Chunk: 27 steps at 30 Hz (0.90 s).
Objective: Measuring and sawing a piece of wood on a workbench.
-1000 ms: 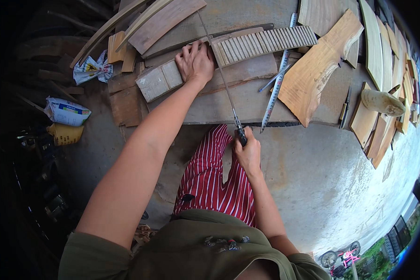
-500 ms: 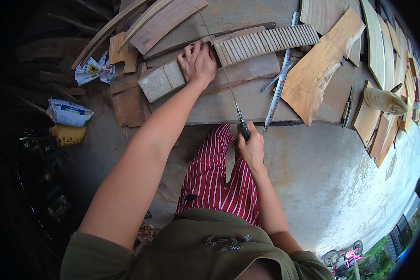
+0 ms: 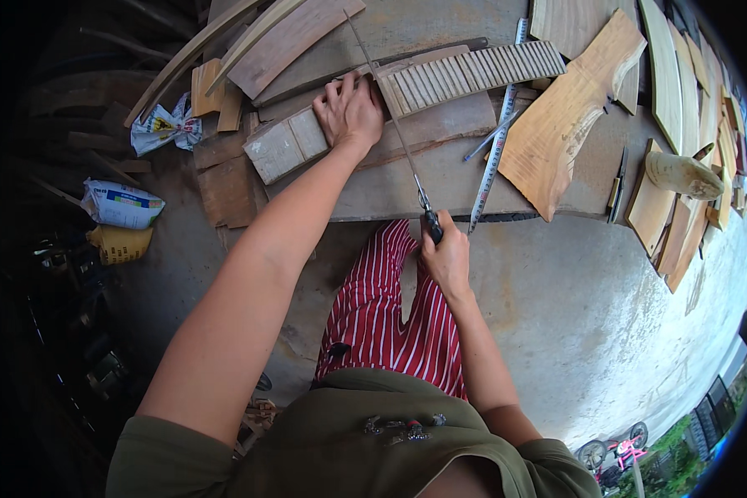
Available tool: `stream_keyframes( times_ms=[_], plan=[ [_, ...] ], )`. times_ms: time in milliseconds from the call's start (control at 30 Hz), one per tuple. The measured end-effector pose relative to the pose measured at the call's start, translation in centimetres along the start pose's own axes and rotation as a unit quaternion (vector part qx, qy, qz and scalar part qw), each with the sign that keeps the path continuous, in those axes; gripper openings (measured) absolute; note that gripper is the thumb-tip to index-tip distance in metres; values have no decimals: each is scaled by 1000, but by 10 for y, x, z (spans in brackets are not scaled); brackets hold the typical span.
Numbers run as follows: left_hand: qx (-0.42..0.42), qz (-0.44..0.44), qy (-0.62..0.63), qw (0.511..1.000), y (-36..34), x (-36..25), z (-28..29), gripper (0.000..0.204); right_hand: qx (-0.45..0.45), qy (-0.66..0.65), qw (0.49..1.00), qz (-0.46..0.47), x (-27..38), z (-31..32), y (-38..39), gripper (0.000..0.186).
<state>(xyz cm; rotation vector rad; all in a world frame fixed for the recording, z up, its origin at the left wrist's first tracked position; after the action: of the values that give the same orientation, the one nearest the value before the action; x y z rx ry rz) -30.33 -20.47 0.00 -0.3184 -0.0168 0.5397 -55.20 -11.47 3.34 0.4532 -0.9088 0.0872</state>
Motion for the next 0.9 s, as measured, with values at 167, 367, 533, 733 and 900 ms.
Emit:
stream_keyframes(
  times_ms=[167,367,533,733,900],
  plan=[
    [25,-2,0,1000,-2,-9,6,37,-15,-3,1000,-12,3,-5,-9,16],
    [2,-2,19,1000,-1,-9,-3,31,-37,-5,999,25,23,-22,-62,22],
    [42,7,-14,999,-1,-5,5,39,-6,37,999,20,-19,0,14,18],
    [40,14,-8,999,-3,-7,9,36,-13,8,1000,22,-9,-11,-6,17],
    [49,11,10,999,-3,-18,7,34,-47,-5,998,38,21,-23,-56,17]
  ],
)
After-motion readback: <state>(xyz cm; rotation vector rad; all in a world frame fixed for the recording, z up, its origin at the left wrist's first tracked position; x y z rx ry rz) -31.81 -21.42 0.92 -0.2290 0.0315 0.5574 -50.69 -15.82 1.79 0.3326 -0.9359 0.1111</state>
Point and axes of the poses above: each hand's wrist, its own y-axis away from the middle knuckle, its own z-axis out of the back of the hand, x = y × z, the point moved 1 cm from there along -y, towards the middle knuckle, and after that the axes turned 9 degrees about -x, right-handed, at the moved point
